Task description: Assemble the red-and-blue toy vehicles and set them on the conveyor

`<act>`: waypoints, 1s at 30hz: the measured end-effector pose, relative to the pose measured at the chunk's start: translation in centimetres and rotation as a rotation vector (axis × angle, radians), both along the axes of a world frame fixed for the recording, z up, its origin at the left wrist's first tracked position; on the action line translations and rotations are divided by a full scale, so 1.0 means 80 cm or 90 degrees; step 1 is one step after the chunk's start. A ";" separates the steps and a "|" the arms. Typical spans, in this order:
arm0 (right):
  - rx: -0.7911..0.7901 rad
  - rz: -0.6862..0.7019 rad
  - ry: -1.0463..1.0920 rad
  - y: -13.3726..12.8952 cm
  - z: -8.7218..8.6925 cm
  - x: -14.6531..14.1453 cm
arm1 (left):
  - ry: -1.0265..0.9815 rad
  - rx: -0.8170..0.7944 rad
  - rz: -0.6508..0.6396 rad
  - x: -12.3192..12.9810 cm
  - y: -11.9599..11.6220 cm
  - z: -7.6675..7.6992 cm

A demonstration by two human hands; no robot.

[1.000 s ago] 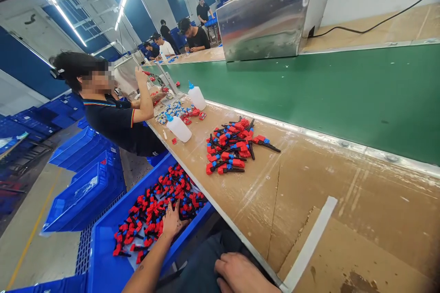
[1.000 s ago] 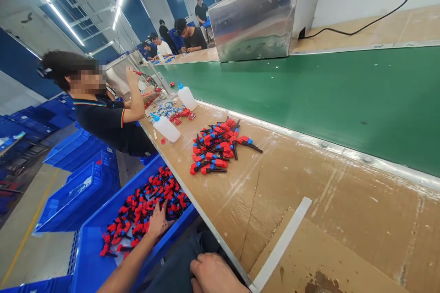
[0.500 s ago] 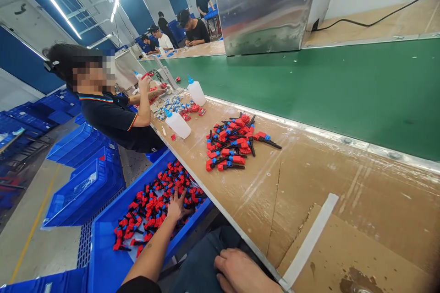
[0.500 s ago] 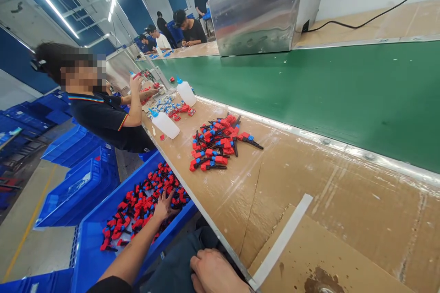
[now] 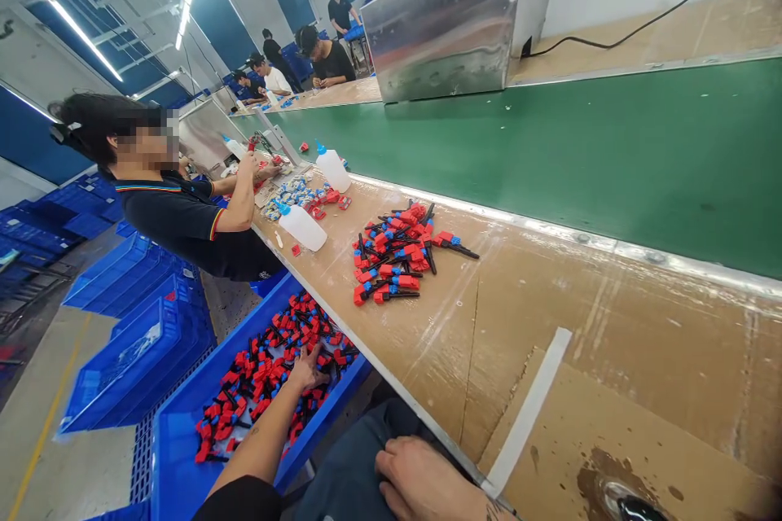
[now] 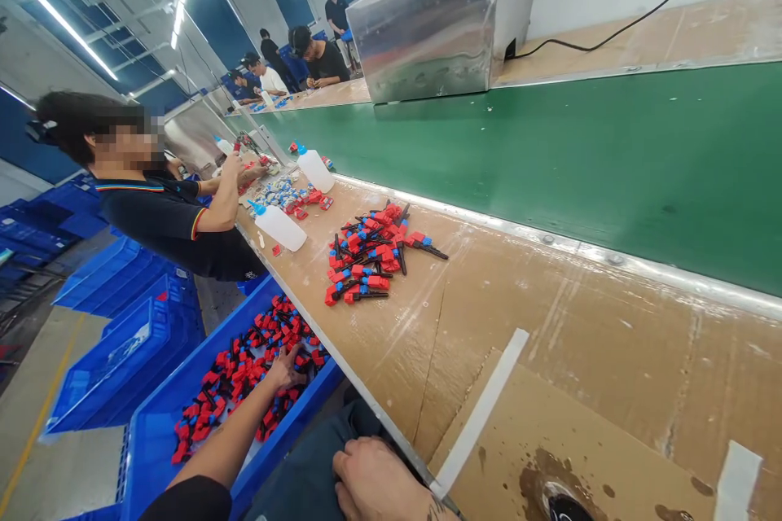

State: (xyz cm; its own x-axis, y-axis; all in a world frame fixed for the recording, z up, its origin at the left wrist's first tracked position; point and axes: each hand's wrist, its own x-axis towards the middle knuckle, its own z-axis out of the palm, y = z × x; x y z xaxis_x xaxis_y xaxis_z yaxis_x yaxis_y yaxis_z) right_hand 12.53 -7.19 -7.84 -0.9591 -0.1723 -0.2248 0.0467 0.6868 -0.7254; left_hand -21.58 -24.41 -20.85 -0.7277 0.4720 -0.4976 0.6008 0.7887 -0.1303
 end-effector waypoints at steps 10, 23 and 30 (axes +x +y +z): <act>0.008 -0.023 0.036 -0.003 -0.001 0.005 | 0.043 0.060 0.099 0.015 0.013 -0.004; 0.004 -0.012 0.012 -0.003 0.001 0.002 | -0.077 0.203 0.145 -0.006 0.011 0.029; 0.030 0.000 0.028 -0.007 -0.010 -0.002 | -0.125 0.344 0.222 -0.011 0.017 0.104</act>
State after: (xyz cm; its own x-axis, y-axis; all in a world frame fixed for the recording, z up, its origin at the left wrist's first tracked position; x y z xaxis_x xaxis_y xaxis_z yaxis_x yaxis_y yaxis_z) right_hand 12.36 -7.76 -8.67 -0.9681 -0.1625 -0.1908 0.0158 0.7203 -0.6935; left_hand -22.46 -23.01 -12.51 -0.8028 0.4456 -0.3960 0.2718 0.8648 0.4221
